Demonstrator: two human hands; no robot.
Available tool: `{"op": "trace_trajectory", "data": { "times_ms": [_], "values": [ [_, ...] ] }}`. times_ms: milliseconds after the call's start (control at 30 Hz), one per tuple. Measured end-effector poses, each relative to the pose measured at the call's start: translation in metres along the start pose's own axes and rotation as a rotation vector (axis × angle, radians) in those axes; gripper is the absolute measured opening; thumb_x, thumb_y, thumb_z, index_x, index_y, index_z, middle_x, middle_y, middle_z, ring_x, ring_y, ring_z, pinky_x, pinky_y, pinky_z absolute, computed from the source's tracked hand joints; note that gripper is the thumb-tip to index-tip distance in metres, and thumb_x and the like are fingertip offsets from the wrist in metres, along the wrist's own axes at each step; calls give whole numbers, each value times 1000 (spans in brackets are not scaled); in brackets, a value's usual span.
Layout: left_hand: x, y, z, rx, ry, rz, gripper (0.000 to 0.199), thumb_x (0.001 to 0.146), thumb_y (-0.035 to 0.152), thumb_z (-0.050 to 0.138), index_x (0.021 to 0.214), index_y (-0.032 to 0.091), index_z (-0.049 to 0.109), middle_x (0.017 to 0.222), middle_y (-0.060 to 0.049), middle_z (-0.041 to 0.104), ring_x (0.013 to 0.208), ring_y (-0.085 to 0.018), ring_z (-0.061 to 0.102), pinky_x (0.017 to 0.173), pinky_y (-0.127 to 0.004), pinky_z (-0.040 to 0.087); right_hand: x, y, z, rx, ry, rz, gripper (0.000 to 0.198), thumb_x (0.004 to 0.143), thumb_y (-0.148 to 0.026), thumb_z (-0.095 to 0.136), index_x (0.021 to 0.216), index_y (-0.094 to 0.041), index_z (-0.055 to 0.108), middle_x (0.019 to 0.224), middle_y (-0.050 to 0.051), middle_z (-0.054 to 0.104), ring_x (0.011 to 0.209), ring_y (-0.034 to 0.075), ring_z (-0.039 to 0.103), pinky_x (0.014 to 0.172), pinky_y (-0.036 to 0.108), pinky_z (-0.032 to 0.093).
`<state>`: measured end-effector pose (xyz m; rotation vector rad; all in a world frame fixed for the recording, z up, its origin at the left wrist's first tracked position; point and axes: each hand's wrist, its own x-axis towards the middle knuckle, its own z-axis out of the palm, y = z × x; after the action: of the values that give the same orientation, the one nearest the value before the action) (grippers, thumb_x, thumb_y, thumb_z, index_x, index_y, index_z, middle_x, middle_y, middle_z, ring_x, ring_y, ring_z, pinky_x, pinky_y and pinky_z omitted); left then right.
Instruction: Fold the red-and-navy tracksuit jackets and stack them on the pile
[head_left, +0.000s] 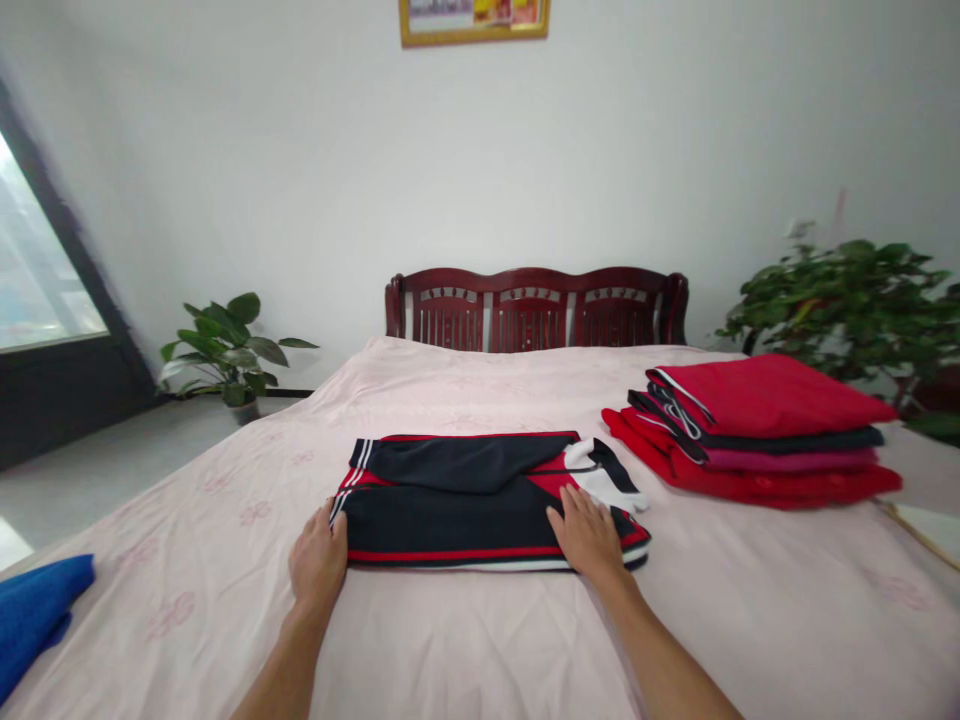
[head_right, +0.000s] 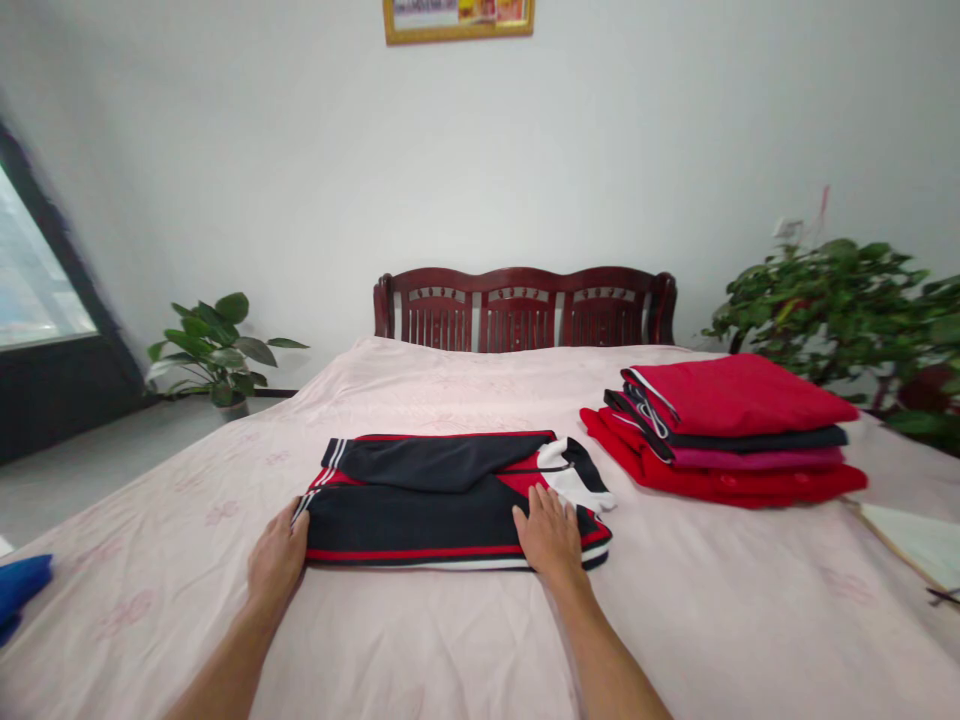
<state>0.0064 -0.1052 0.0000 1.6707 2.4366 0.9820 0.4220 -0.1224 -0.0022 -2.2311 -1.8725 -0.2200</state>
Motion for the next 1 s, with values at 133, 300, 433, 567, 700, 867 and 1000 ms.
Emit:
{"op": "trace_trajectory", "data": {
  "times_ms": [133, 300, 433, 567, 700, 867, 1000],
  "values": [
    [1, -1, -1, -37, -26, -46, 54, 98, 40, 31, 141, 15, 48, 136, -17, 60, 120, -30, 60, 101, -42, 44, 0, 0, -1, -10, 14, 3, 60, 98, -42, 32, 146, -8, 44, 152, 13, 42, 142, 30, 35, 115, 48, 23],
    [1, -2, 1, -78, 1, -61, 54, 97, 40, 33, 142, 13, 46, 134, -18, 61, 119, -32, 60, 99, -43, 45, 0, 3, 4, -25, 62, -22, 56, 97, -38, 35, 143, -8, 48, 150, 14, 46, 139, 29, 39, 114, 46, 26],
    [2, -3, 5, -105, 22, -51, 56, 96, 41, 34, 143, 11, 42, 137, -19, 58, 125, -31, 57, 102, -42, 44, 1, 4, 5, -46, 68, -31, 56, 97, -37, 35, 142, -8, 49, 149, 13, 47, 138, 30, 41, 112, 46, 28],
    [4, -7, 5, -136, -6, -86, 59, 95, 44, 37, 145, 12, 39, 145, -17, 52, 132, -29, 51, 108, -39, 39, 1, 4, 5, -55, 82, -44, 55, 97, -37, 35, 142, -8, 50, 148, 14, 48, 138, 30, 41, 112, 46, 29],
    [18, -17, 1, -112, -91, -114, 64, 93, 50, 38, 145, 12, 38, 139, -17, 57, 126, -29, 56, 102, -39, 44, 0, 4, 7, -57, 117, -54, 54, 97, -36, 36, 139, -7, 52, 146, 15, 51, 136, 31, 44, 111, 48, 30],
    [58, -24, 1, -37, -192, -68, 74, 87, 59, 44, 139, 6, 47, 133, -24, 59, 121, -34, 59, 101, -43, 44, 1, 7, 13, -51, 183, -81, 52, 96, -35, 36, 136, -9, 56, 144, 15, 53, 133, 31, 48, 109, 48, 33],
    [87, -14, 10, 0, -221, -6, 76, 86, 58, 44, 139, 3, 46, 132, -25, 59, 121, -32, 60, 99, -39, 45, 2, 12, 19, -40, 215, -102, 50, 95, -35, 37, 133, -11, 59, 141, 15, 56, 132, 32, 50, 107, 50, 35]
  ]
}}
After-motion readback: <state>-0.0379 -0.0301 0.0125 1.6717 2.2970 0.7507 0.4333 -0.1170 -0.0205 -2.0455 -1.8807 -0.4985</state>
